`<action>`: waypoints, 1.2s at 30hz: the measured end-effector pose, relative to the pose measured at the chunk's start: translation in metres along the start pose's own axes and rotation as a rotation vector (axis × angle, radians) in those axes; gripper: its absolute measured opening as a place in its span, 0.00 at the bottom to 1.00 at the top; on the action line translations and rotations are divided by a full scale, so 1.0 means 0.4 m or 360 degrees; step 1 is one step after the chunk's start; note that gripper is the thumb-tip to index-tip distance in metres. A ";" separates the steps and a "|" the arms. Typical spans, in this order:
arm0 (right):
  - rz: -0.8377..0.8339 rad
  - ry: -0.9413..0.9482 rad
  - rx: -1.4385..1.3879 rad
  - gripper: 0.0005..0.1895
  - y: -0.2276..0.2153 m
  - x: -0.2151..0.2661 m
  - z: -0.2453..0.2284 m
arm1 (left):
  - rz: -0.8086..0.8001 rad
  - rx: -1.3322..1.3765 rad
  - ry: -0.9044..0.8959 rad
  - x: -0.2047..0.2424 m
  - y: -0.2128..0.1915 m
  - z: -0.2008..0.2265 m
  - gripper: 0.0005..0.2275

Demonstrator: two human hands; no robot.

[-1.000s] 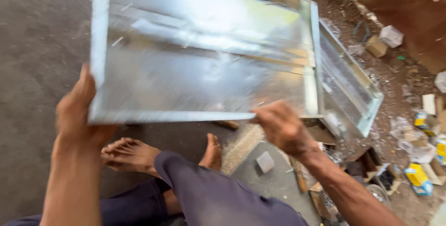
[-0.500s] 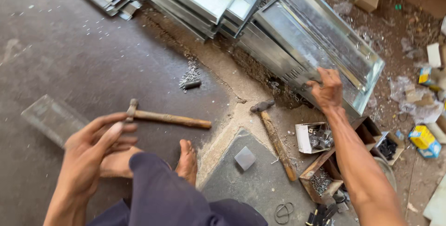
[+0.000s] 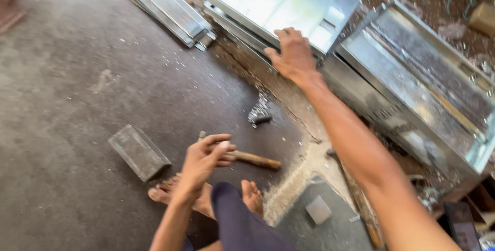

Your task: The person is assembling metal frames by attaching small metal brackets using a hammer and nails. They repeatedly position the brackets, hammer the nails, and stack the completed frames.

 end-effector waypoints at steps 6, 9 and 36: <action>-0.0258 -0.0080 0.0002 0.22 0.065 -0.078 -0.160 | 0.0155 0.0424 0.0224 -0.095 -0.015 0.058 0.22; -0.0790 -0.0065 -0.0429 0.22 0.126 0.065 -0.314 | -0.0065 0.0945 0.0433 -0.135 -0.016 0.088 0.29; -0.0853 0.0554 -0.1145 0.23 0.266 0.064 -0.576 | 0.1118 0.0414 0.0032 0.264 -0.702 0.118 0.21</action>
Point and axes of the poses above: each hand's wrist, its own x-axis away from the middle knuckle, its own y-axis out of the palm, z = x × y, the point moved 8 cm from there along -x, towards the middle knuckle, and after that the axes turned 7 degrees about -z, right-handed, at the moved point
